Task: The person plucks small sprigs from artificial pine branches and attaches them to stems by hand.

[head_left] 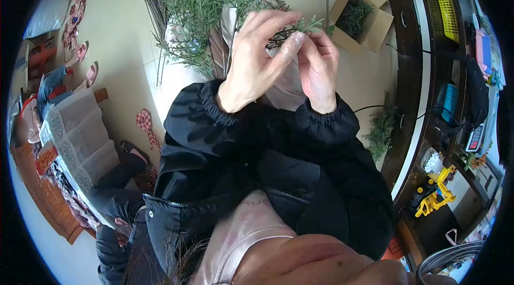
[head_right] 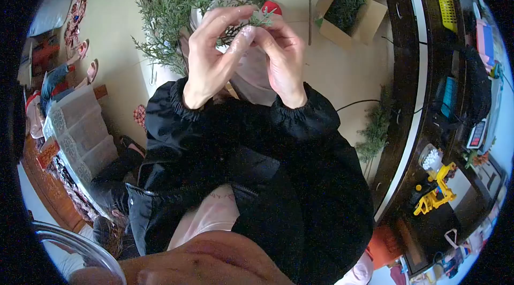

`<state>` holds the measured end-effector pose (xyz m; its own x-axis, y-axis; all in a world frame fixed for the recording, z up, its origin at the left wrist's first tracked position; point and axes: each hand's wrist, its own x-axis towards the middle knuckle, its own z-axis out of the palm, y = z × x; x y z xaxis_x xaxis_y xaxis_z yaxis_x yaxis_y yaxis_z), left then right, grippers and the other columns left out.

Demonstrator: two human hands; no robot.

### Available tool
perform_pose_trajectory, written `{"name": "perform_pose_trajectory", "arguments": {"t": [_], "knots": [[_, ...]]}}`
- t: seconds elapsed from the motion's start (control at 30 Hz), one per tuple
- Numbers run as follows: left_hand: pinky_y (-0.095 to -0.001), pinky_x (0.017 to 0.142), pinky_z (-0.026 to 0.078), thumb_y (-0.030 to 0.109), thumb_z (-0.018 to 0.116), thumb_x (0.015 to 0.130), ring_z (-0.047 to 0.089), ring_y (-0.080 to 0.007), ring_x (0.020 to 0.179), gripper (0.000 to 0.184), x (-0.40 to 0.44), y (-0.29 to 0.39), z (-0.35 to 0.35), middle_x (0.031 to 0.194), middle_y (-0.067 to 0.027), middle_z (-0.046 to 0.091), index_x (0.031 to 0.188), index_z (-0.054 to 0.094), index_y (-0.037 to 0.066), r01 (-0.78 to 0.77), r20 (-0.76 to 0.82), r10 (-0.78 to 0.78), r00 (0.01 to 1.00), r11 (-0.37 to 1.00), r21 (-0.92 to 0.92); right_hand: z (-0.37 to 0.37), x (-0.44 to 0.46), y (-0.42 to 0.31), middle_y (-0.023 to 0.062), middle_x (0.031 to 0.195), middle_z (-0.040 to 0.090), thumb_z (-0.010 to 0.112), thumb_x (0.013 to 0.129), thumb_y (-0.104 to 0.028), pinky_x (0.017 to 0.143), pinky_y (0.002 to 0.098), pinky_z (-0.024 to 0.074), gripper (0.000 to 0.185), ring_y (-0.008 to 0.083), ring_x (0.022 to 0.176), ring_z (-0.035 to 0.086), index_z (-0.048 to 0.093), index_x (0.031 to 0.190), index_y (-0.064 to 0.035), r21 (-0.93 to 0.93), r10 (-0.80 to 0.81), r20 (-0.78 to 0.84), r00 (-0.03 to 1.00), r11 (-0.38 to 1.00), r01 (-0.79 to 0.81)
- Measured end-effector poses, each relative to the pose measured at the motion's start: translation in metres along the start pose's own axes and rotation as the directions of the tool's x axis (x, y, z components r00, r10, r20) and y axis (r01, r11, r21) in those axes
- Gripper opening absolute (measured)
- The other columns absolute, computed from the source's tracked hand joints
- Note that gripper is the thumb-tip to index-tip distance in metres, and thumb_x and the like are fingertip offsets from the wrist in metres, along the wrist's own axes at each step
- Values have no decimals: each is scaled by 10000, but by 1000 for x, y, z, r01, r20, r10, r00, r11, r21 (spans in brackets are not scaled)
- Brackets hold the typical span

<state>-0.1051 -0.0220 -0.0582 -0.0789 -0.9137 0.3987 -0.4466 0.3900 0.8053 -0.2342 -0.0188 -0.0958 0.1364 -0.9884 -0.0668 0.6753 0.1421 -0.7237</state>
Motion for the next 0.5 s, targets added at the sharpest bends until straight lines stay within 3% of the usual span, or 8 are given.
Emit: {"name": "perform_pose_trajectory", "arguments": {"t": [0.1, 0.2, 0.3, 0.4, 0.5], "knots": [[-324, 705, 446, 146, 628, 744, 552, -264, 795, 310, 1, -4, 5, 871, -129, 599, 1013, 579, -2, 26, 9, -26, 1000, 999, -40, -2, -1, 1, 76, 923, 599, 538, 838, -20, 744, 252, 478, 125, 117, 812, 576, 566, 956, 10, 28, 4, 13, 1000, 1000, -4], [-266, 748, 416, 103, 608, 778, 528, -138, 833, 285, -1, 0, 7, 898, -74, 591, 1045, 580, 11, 181, 33, -178, 983, 973, -145, -5, -2, 3, 80, 926, 599, 532, 841, -20, 759, 257, 475, 137, 123, 821, 576, 558, 971, 14, 45, 23, 5, 1000, 999, -23], [-253, 727, 424, 100, 609, 782, 533, -127, 830, 262, 2, -7, 10, 913, -71, 587, 1024, 588, 2, 243, 113, -223, 968, 947, -210, -8, -1, 4, 77, 914, 598, 535, 838, -22, 772, 258, 469, 145, 123, 827, 574, 554, 977, 16, 24, 59, 15, 998, 998, -59], [-247, 704, 435, 89, 603, 787, 542, -135, 830, 226, 8, -10, 1, 936, -80, 581, 990, 596, -10, 175, 228, -122, 966, 957, -230, -9, 0, 4, 71, 902, 598, 540, 833, -20, 768, 255, 465, 147, 118, 825, 570, 553, 974, 17, -15, 83, 55, 995, 997, -82], [-253, 705, 449, 74, 596, 790, 550, -155, 840, 188, 7, -13, -6, 961, -101, 575, 952, 601, -20, 140, 237, -65, 969, 939, -313, -12, 1, 6, 65, 891, 595, 558, 823, -28, 748, 246, 458, 161, 111, 802, 563, 552, 977, 16, -32, 112, 92, 989, 993, -110]]}}
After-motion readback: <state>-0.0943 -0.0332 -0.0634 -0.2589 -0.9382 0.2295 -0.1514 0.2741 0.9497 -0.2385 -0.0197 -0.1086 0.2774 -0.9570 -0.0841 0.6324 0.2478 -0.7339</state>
